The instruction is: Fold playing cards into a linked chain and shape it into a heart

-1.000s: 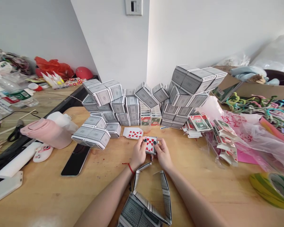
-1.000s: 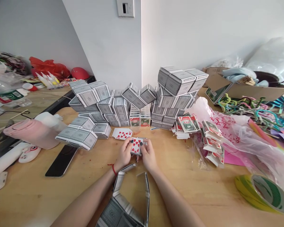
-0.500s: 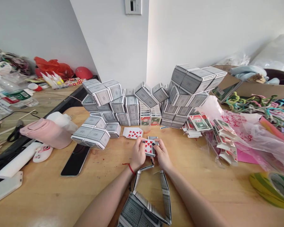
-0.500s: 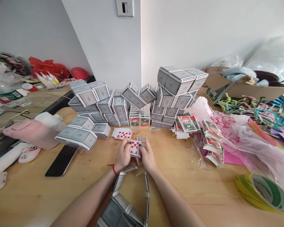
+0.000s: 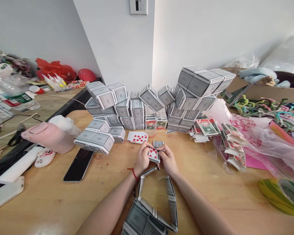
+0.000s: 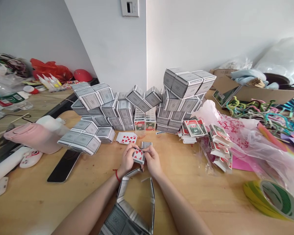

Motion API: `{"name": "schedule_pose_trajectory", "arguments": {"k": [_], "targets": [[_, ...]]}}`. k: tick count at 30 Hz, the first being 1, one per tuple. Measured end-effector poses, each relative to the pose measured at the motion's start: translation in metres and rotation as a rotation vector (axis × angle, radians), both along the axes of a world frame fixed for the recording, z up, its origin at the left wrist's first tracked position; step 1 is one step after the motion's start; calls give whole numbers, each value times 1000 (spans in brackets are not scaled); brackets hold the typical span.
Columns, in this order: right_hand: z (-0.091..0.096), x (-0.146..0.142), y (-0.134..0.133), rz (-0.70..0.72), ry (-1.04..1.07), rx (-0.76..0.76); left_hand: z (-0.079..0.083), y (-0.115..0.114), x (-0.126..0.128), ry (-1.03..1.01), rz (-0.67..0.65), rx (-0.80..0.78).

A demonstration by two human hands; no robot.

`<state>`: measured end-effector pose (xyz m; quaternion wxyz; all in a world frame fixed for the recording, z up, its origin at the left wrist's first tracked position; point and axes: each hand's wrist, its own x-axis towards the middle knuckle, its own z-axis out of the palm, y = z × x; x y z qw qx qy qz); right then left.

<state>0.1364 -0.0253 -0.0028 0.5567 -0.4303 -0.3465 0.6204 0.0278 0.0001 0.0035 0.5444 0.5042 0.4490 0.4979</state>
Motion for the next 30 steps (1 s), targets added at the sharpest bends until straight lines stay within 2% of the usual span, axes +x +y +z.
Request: {"name": "schedule_pose_trajectory", "arguments": {"k": [4,9,14,18,23,30], "targets": [[-2,0,1,6,-23,21,0,-1,0,-85,-71,-74],[-7,3,1,-65,-111,104,-7,3,4,-46,35,-67],[-5,4,-3,-100,-185,177,-10,7,5,-37,-27,-60],[-2,4,-3,-29,-156,150,-9,8,2,-8,-14,14],[-5,7,4,-30,-114,51,-8,7,-1,167,-4,165],[-3,12,6,79,-127,26,-8,5,-2,289,-55,295]]}}
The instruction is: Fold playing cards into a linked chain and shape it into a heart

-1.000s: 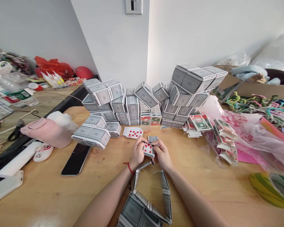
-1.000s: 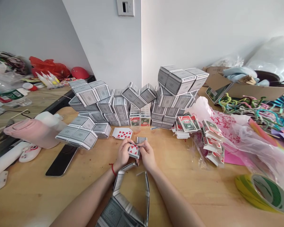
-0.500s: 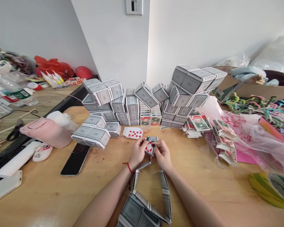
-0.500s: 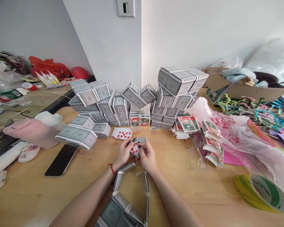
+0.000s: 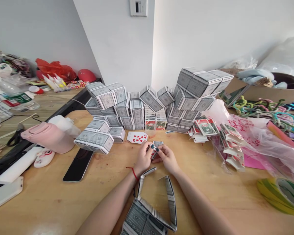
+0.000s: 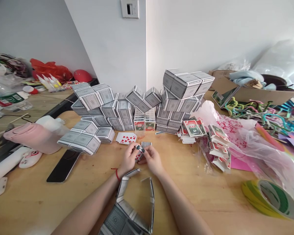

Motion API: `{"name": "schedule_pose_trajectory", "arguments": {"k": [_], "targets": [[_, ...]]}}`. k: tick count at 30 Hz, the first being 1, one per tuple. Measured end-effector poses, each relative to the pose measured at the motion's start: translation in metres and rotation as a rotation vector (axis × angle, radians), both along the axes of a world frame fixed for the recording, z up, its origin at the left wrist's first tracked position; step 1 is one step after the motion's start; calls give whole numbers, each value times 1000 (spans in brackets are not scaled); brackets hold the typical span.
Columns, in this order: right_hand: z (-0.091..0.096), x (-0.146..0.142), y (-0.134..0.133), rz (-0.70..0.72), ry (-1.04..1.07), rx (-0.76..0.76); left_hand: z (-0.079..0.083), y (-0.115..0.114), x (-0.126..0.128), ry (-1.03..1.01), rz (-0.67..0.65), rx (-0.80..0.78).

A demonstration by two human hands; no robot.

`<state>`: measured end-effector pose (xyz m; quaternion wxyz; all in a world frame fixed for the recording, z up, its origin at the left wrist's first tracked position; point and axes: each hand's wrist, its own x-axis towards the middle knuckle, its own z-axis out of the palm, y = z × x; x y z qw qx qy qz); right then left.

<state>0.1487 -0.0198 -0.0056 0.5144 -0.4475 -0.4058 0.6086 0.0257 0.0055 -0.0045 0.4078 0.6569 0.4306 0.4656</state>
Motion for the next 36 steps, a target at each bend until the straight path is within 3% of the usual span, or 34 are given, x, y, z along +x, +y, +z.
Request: {"name": "schedule_pose_trajectory", "arguments": {"k": [12,23,31,36], "targets": [[-1,1,0,35,-53,24,1,0,-1,67,18,64],[-15,-3,-1,-86,-153,38,5,2,-5,-12,-125,-2],[-16,-3,0,-64,-229,33,5,-2,-2,7,-27,31],[-19,0,-2,-72,-358,106,4,-2,-1,-70,6,-87]]}}
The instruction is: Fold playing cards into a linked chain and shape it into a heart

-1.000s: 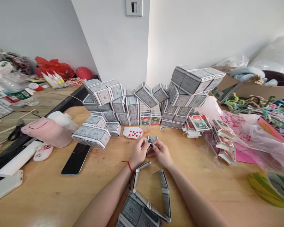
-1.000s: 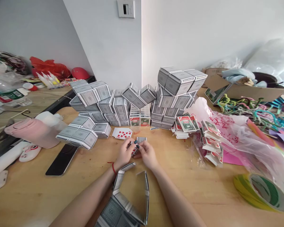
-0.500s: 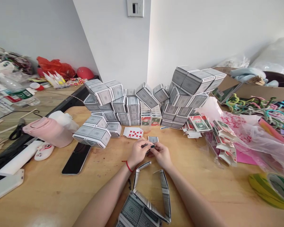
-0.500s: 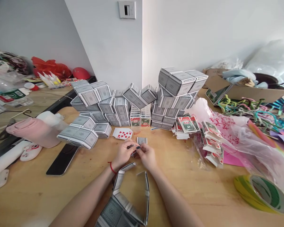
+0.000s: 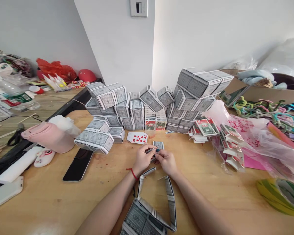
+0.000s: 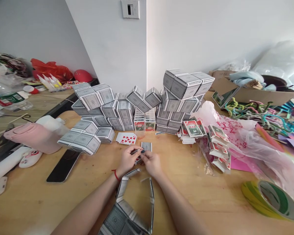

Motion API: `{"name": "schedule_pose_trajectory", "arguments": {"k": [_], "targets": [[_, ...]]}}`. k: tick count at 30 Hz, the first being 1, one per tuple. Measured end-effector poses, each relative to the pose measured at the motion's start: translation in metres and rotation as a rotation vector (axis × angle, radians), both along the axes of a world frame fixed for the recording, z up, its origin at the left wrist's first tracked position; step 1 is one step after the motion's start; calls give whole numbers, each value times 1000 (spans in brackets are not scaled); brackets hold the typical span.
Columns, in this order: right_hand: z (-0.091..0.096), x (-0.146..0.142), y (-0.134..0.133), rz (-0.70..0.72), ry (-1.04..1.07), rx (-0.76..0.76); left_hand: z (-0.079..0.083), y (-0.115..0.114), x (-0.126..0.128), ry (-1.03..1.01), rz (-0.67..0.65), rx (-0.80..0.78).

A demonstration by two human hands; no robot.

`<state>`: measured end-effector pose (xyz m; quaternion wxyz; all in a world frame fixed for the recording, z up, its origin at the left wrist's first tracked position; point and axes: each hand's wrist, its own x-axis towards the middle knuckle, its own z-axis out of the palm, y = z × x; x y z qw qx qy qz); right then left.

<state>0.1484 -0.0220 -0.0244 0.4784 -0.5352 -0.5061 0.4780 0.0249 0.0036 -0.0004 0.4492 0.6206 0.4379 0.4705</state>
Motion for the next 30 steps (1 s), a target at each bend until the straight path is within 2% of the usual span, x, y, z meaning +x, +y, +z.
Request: {"name": "schedule_pose_trajectory", "arguments": {"k": [6,13,17,20,23,26,30], "targets": [[3,1,-3,23,-167,60,-3,3,0,-163,-1,-278],[14,1,-6,-2,-382,190,-1,4,0,-259,-13,-332],[13,-4,-5,-14,-205,96,-2,7,-1,-300,-25,-420],[12,-5,-3,-35,-15,-5,-2,9,-2,-414,-11,-434],[12,-3,0,-83,127,-27,-3,10,0,-532,-81,-434],[14,0,3,-126,214,-17,-6,10,3,-453,-124,-391],[14,-1,3,-106,223,-13,-7,7,4,-211,-43,-273]]}}
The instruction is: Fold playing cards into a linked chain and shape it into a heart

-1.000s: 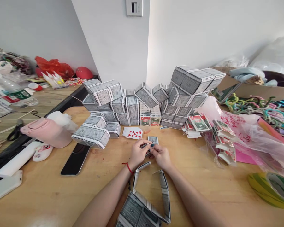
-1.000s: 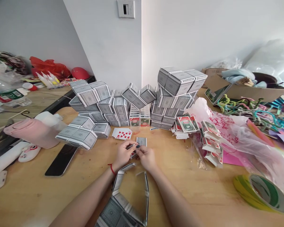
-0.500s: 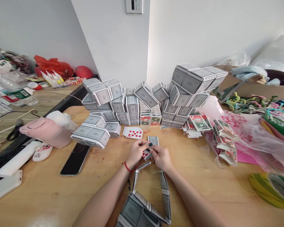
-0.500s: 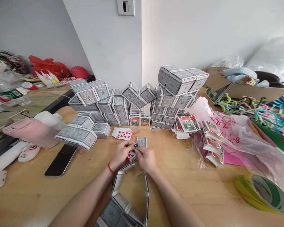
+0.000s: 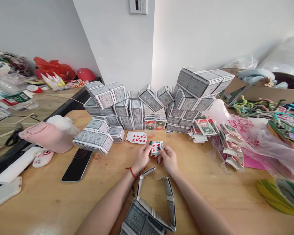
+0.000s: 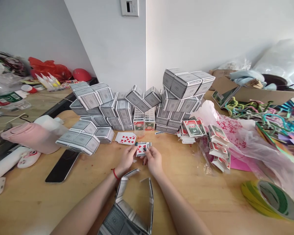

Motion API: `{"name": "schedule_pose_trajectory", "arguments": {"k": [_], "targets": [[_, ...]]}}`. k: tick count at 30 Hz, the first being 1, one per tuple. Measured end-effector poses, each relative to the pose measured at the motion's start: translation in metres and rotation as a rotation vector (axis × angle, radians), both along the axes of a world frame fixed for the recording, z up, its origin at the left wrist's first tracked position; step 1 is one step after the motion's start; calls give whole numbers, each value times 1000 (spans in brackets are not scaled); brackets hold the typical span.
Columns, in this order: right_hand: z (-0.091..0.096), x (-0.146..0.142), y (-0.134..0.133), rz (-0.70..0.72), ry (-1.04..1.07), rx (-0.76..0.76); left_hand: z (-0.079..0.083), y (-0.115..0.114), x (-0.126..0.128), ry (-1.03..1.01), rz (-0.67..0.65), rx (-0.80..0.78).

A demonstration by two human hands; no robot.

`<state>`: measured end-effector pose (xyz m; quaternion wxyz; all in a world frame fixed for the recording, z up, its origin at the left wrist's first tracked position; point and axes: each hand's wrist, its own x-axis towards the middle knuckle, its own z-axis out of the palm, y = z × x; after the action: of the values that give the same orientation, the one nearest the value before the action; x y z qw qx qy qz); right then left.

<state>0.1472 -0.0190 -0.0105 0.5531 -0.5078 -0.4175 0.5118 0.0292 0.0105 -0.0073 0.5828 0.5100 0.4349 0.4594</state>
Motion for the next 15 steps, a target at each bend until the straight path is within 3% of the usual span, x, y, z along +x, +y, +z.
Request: {"name": "schedule_pose_trajectory", "arguments": {"k": [8,15], "targets": [[-3,-5,-6,146,-145,-32,4,-4,-3,312,203,231],[5,-6,-11,100,-328,34,1,-3,-6,369,164,234]]}}
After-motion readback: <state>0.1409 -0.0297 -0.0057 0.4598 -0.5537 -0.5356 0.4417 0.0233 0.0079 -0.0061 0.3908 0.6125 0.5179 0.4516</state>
